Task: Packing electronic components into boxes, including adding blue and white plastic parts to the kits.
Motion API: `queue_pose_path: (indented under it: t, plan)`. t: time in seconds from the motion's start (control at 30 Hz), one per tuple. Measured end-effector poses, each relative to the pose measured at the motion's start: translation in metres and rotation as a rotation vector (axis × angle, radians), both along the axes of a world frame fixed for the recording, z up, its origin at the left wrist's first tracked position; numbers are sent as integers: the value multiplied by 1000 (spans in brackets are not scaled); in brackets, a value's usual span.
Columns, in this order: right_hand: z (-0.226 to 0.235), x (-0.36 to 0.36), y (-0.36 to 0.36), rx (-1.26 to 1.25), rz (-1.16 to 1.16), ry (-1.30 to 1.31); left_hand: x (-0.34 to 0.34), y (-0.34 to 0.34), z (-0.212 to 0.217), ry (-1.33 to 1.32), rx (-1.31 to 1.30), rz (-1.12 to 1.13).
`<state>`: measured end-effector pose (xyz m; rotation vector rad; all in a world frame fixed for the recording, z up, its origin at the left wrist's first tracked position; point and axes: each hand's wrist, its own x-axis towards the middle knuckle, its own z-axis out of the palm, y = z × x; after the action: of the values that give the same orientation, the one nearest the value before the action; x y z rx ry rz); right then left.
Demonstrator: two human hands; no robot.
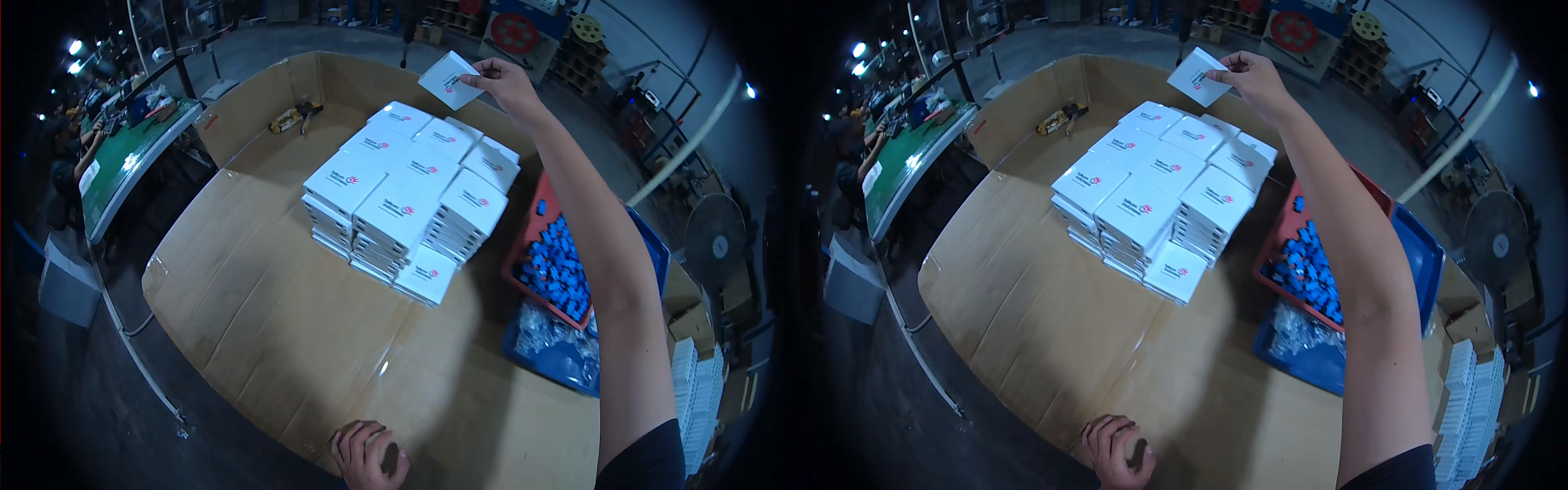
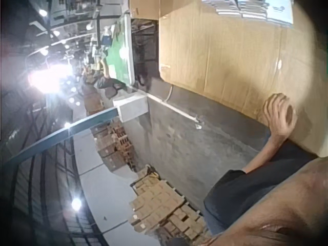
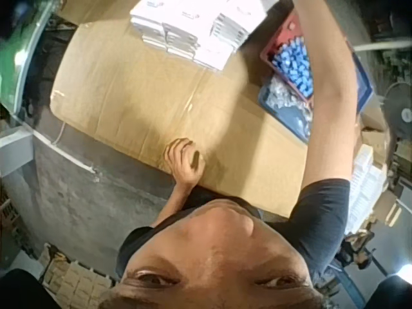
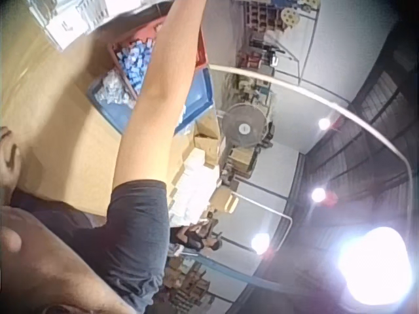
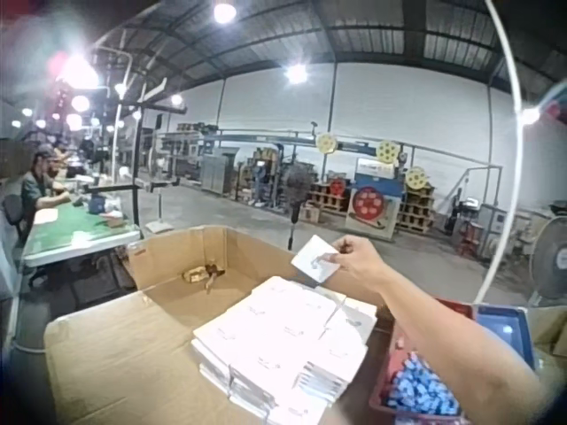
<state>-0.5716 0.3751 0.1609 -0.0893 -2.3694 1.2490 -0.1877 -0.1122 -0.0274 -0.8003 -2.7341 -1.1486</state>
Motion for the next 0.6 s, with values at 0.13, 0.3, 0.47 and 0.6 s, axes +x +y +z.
queue_pose_path:
  t: [0.13, 0.3, 0.47, 0.6]
  plan:
    - [42, 121, -39, -102, 74, 209, 14, 1, -15, 111, 85, 56]
    - [73, 306, -80, -302, 102, 306, 22, -1, -21, 147, 145, 21]
    - [59, 458, -114, -513, 42, 388, 32, -3, -25, 188, 178, 16]
    - [38, 546, -132, -630, 57, 488, 36, -3, -31, 205, 226, 8]
